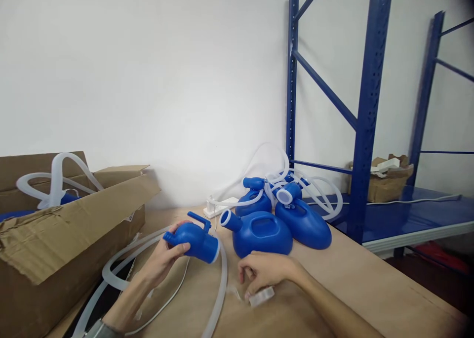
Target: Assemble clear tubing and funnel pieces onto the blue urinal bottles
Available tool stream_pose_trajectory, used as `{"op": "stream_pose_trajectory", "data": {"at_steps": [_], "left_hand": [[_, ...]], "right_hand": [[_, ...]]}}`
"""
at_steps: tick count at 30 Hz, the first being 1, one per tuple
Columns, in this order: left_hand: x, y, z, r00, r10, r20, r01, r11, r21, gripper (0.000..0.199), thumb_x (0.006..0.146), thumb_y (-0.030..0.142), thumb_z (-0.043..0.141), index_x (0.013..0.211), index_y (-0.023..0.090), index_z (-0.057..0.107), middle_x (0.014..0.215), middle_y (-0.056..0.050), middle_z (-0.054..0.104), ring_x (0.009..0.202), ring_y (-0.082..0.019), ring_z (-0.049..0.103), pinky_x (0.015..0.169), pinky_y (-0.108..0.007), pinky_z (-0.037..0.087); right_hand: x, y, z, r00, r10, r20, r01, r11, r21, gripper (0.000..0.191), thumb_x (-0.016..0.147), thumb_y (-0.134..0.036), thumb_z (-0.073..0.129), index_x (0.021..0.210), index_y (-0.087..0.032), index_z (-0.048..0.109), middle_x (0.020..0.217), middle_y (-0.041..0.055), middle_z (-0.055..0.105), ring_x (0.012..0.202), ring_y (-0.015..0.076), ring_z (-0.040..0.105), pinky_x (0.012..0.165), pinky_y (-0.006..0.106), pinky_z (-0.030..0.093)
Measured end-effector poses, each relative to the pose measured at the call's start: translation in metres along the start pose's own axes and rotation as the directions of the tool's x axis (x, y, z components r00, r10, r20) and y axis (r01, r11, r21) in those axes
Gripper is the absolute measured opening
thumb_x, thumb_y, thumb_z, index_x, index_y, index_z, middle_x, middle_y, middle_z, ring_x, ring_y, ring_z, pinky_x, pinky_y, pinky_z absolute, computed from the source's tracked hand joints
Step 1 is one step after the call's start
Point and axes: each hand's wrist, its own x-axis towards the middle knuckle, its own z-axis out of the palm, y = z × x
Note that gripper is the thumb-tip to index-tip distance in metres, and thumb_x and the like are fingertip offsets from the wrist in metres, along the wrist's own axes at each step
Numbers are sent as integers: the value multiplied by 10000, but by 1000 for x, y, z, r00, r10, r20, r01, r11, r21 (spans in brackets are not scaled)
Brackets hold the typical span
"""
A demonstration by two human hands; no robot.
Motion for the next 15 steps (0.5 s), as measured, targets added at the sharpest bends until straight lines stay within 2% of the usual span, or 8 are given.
{"op": "stream_pose_trajectory", "data": {"at_steps": [2,4,5,7,10,12,15], "left_hand": [[-2,-2,2,999,18,28,-20,998,64,628,646,417,873,1182,235,603,1185,-76,647,1034,-271,631,842,-341,544],[-3,-2,4,998,55,44,-60,991,122,596,663,423,862,1169,238,608,1218,-79,633,1053,-273,622,854,-340,538],[-3,-2,5,996,68,50,-75,987,144,589,671,431,854,1169,234,609,1224,-84,631,1062,-278,619,857,-341,536],[-4,-2,7,995,77,60,-86,979,183,577,687,447,839,1167,224,607,1211,-91,636,1067,-282,619,861,-343,534],[-4,-1,10,996,80,43,-88,969,233,559,708,470,819,1158,216,605,1187,-89,648,1065,-276,621,870,-336,532],[-3,0,12,996,83,33,-89,961,261,563,704,480,817,1156,216,610,1196,-91,653,1077,-279,624,882,-336,532],[-2,1,14,994,99,41,-107,949,295,554,698,487,813,1143,217,624,1207,-96,659,1078,-286,632,882,-338,538]], "right_hand": [[-4,-1,-5,999,-9,-44,13,997,77,268,823,-419,705,989,-210,731,704,-36,585,617,130,553,572,222,400],[-12,-3,-10,1000,25,-16,-21,979,203,367,884,-494,607,1080,-205,722,736,-15,623,575,129,565,544,226,431],[-16,-4,-13,999,39,13,-41,968,248,438,856,-542,629,1122,-206,715,782,-3,648,572,127,575,534,226,443],[-22,-6,-15,999,32,33,-40,963,265,634,690,-577,783,1207,-219,698,931,23,680,630,130,601,551,218,462],[-21,-6,-7,999,-44,-8,45,986,158,902,470,-526,920,1293,-257,667,1074,28,666,724,145,602,615,218,473],[-13,-6,3,992,-116,-41,118,992,50,872,463,-546,927,1257,-274,692,1026,14,649,762,163,588,652,230,465],[0,-8,13,972,-227,-53,227,974,-4,634,588,-616,862,1098,-255,755,934,7,609,824,179,583,708,242,451]]}}
